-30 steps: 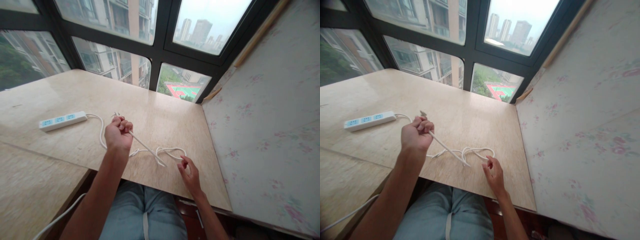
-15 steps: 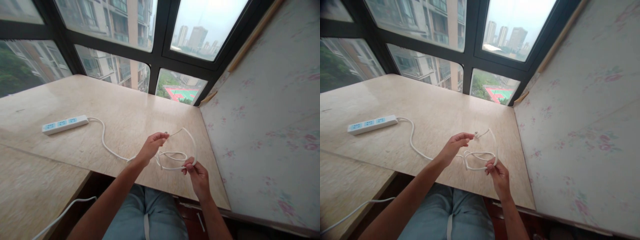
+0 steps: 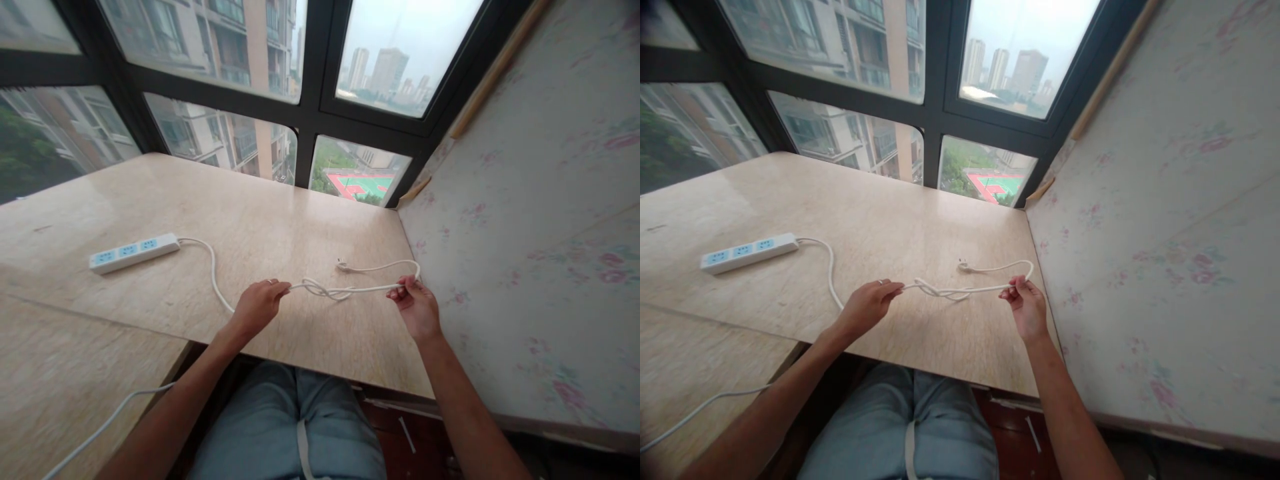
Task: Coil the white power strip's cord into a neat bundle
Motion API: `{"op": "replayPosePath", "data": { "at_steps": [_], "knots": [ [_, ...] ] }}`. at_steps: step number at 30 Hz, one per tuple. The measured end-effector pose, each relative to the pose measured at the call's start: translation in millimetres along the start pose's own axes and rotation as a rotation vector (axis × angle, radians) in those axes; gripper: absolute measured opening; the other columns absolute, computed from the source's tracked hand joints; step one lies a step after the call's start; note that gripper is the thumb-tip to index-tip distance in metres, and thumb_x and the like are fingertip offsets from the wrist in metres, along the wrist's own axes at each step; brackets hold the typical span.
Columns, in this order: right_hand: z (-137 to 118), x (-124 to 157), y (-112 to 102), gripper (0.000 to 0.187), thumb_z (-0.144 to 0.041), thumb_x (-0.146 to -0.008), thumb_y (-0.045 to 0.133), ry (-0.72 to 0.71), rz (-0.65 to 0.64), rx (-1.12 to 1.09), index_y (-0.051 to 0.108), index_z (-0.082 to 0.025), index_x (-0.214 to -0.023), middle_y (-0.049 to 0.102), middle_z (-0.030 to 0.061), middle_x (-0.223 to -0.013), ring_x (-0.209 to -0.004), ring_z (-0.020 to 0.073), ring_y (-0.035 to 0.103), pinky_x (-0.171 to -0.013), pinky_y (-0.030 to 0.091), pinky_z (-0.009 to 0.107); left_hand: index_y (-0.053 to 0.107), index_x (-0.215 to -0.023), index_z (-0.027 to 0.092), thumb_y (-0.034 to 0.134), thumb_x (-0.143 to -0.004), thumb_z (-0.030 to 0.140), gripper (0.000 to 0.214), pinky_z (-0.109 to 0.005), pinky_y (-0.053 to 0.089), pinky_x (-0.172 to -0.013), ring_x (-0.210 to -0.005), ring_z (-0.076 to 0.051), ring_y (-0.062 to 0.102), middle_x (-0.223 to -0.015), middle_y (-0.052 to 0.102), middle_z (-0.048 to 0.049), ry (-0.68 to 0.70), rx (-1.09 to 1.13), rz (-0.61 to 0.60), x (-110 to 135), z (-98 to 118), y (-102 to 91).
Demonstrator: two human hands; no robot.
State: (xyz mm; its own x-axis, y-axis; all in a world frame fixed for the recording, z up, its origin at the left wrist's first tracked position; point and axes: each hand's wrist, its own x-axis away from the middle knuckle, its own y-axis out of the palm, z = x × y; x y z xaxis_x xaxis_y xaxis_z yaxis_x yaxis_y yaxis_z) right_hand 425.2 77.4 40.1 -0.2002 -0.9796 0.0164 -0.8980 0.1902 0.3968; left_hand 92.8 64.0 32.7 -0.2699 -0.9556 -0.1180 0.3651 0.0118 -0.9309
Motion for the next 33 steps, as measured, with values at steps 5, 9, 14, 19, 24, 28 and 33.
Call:
{"op": "replayPosePath", "data": {
  "at_steps": [5,9,14,19,24,28,33],
  "knots": [
    [-7,-28,-17,0.026,-0.037,-0.078,0.074,0.061,0.130,-0.076,0.060,-0.018,-0.068,0.054,-0.0055,-0.050,-0.046,0.0077,0.055,-0.053,0.053,0.021,0.069,-0.107,0.025,0.040,-0.093,0.025,0.032,-0.031,0.045,-0.076,-0.091,-0.023,0.065,-0.098,0.071,-0.0068,-0.141,-0.070,0.080,10,-33,-22.8],
    [-11,-49,-32,0.028,-0.033,-0.086,0.066,0.167,0.245,-0.060,0.056,-0.017,-0.065,0.051,-0.0063,-0.047,-0.041,0.0061,0.052,-0.050,0.052,0.019,0.069,-0.108,0.024,0.040,-0.092,0.028,0.033,-0.032,0.046,-0.076,-0.092,-0.024,0.065,-0.104,0.072,-0.0070,-0.256,-0.101,0.101,26,-55,-29.7],
    [-11,-67,-41,0.028,-0.026,-0.093,0.056,0.214,0.322,-0.049,0.057,-0.016,-0.066,0.050,-0.0057,-0.046,-0.040,0.0061,0.050,-0.048,0.051,0.018,0.070,-0.109,0.027,0.040,-0.092,0.029,0.035,-0.032,0.045,-0.076,-0.093,-0.024,0.065,-0.104,0.072,-0.0057,-0.294,-0.132,0.078,38,-66,-34.3],
    [-13,-86,-48,0.030,-0.021,-0.095,0.050,0.233,0.364,0.030,0.056,-0.016,-0.066,0.049,-0.0061,-0.044,-0.037,0.0062,0.047,-0.045,0.050,0.019,0.070,-0.110,0.026,0.039,-0.092,0.030,0.036,-0.033,0.045,-0.074,-0.092,-0.025,0.065,-0.104,0.072,-0.0067,-0.332,-0.183,0.074,38,-71,-43.0],
    [-23,-98,-67,0.030,-0.023,-0.095,0.050,0.228,0.437,0.148,0.053,-0.017,-0.066,0.046,-0.0076,-0.042,-0.034,0.0066,0.046,-0.044,0.050,0.020,0.070,-0.111,0.027,0.037,-0.092,0.031,0.037,-0.032,0.045,-0.072,-0.092,-0.025,0.066,-0.106,0.072,-0.0066,-0.378,-0.241,0.067,46,-86,-49.0],
    [-30,-100,-83,0.031,-0.021,-0.096,0.048,0.250,0.464,0.199,0.050,-0.018,-0.065,0.045,-0.0080,-0.040,-0.032,0.0066,0.045,-0.042,0.049,0.019,0.070,-0.109,0.026,0.035,-0.092,0.032,0.040,-0.033,0.045,-0.071,-0.091,-0.026,0.065,-0.107,0.071,-0.0083,-0.437,-0.299,0.062,53,-99,-49.9],
    [-24,-95,-89,0.030,-0.027,-0.095,0.051,0.308,0.427,0.254,0.051,-0.018,-0.066,0.046,-0.0078,-0.041,-0.033,0.0068,0.045,-0.043,0.049,0.020,0.070,-0.106,0.022,0.032,-0.092,0.026,0.040,-0.037,0.043,-0.071,-0.092,-0.029,0.064,-0.104,0.071,-0.0110,-0.457,-0.374,-0.021,44,-92,-47.5]
  ]
}}
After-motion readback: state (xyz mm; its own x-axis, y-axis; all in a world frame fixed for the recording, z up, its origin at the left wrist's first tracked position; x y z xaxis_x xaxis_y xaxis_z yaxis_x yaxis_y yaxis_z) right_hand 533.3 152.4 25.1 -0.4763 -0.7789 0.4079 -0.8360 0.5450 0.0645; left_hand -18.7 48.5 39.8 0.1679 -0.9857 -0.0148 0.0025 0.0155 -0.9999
